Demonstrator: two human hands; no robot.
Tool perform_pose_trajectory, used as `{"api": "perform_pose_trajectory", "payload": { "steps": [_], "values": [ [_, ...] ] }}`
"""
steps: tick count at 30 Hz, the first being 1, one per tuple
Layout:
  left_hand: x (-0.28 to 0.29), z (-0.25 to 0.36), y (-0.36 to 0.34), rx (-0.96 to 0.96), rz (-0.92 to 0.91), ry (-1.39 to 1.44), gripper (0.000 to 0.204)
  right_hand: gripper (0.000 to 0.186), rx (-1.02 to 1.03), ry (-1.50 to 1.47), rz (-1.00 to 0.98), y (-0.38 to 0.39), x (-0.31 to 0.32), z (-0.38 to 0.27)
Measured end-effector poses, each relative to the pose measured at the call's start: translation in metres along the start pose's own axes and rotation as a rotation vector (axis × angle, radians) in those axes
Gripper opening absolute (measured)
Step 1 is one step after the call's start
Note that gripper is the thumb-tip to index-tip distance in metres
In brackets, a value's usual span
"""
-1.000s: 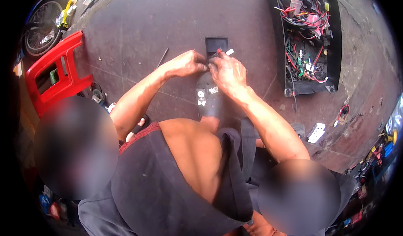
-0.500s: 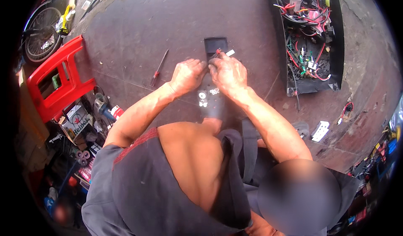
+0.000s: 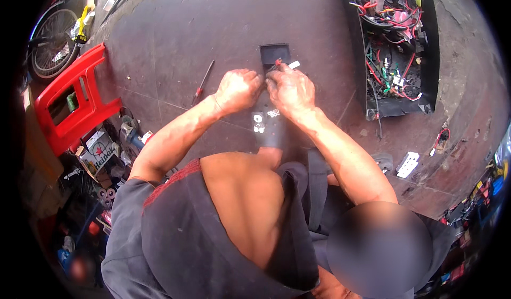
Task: The person searches through a container of wires and electrical parts, then connects wires and inserts components into a plastic housing by hand.
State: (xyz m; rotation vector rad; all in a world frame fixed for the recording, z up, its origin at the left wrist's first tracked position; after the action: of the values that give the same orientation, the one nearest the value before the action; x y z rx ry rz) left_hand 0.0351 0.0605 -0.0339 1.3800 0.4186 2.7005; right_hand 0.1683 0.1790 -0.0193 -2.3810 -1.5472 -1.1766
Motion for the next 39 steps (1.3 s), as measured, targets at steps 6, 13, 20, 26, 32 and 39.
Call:
{"api": "perform_pose_trajectory", "payload": {
  "steps": [6,13,20,26,32,39],
  "values": [
    [-0.001,0.007,-0.001,0.288,-0.01,0.248,0.016,0.017,0.057,-0.001,0.041,0.002,-0.003,0.004],
    [0.026,-0.02,-0.025,0.246,-0.403,0.533,0.026,0.017,0.062,0.014,0.037,0.001,-0.003,0.003],
    [-0.004,0.005,0.007,-0.078,0.215,-0.005,0.014,0.017,0.055,-0.001,-0.01,-0.002,-0.004,0.006],
    [0.032,-0.013,-0.019,0.376,-0.328,0.717,0.028,0.016,0.008,0.006,-0.027,-0.001,0.003,0.002],
    [0.018,-0.015,-0.014,0.284,-0.304,0.544,0.027,0.018,-0.002,0.016,-0.032,0.002,0.001,-0.002],
    [-0.003,0.005,0.008,0.075,0.139,0.108,0.013,0.019,0.027,0.012,0.034,0.002,-0.004,0.002]
  ]
}}
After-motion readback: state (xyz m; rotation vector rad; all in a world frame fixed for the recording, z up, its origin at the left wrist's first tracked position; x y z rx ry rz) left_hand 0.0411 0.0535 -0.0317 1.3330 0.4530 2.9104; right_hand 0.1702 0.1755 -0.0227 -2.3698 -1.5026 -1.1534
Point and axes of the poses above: each hand's wrist, its own y-axis away from the middle knuckle, its own x-axis out of the back of the hand, z = x × y, the point moved 1 cm from there along -y, towards the middle knuckle, and after that the axes turned 1 degree about y, right-handed, at the moved point
